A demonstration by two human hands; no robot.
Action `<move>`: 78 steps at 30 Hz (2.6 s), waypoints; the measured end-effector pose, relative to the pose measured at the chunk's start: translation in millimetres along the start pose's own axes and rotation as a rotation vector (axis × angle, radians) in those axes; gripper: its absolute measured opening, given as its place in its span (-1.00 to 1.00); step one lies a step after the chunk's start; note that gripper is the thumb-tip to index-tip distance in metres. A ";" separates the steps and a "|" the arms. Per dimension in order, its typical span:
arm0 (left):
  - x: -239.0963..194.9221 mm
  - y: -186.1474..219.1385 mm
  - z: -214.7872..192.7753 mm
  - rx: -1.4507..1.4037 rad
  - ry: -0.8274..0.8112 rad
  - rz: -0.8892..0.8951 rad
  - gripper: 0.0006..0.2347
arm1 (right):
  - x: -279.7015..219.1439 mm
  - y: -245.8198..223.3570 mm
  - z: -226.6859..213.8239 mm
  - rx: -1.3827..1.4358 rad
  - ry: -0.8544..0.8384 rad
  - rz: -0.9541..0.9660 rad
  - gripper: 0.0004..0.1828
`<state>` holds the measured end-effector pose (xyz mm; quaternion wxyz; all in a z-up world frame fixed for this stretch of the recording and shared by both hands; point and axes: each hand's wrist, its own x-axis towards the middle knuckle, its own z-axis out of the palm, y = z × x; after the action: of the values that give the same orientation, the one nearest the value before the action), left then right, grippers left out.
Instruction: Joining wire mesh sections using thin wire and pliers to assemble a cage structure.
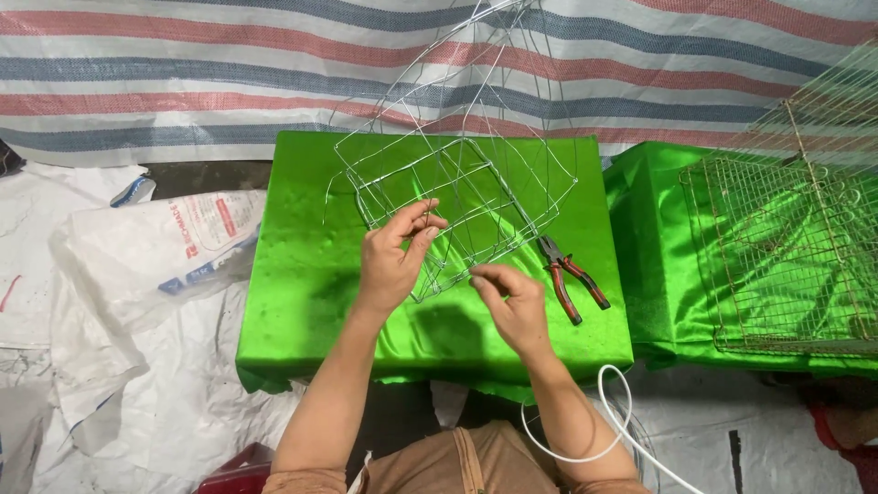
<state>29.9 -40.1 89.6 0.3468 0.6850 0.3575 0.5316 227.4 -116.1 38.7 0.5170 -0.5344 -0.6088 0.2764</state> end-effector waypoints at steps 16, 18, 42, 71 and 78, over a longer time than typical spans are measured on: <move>-103.8 -61.2 21.9 0.227 0.314 -0.004 -0.88 | -1.5 -8.5 23.7 -0.506 0.245 -0.490 -0.86; -105.1 -46.2 26.5 0.146 0.274 -0.073 -0.81 | 8.5 -5.9 24.7 -0.727 0.426 -0.730 -0.87; -170.7 -114.5 26.2 0.244 0.040 -0.471 -0.71 | 43.8 -5.6 30.4 -0.976 0.420 -0.890 -0.72; -57.4 -78.9 13.4 0.575 0.420 0.455 -0.82 | 40.4 9.4 17.6 -0.862 0.293 -1.072 -0.83; -97.7 -70.5 31.9 0.068 0.372 -0.043 -0.90 | 40.1 3.5 25.5 -0.816 0.308 -0.989 -0.84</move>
<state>35.1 -91.5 -23.9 0.2629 0.5785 0.4478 0.6291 209.4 -72.1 41.0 0.4204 -0.3783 -0.7574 -0.3263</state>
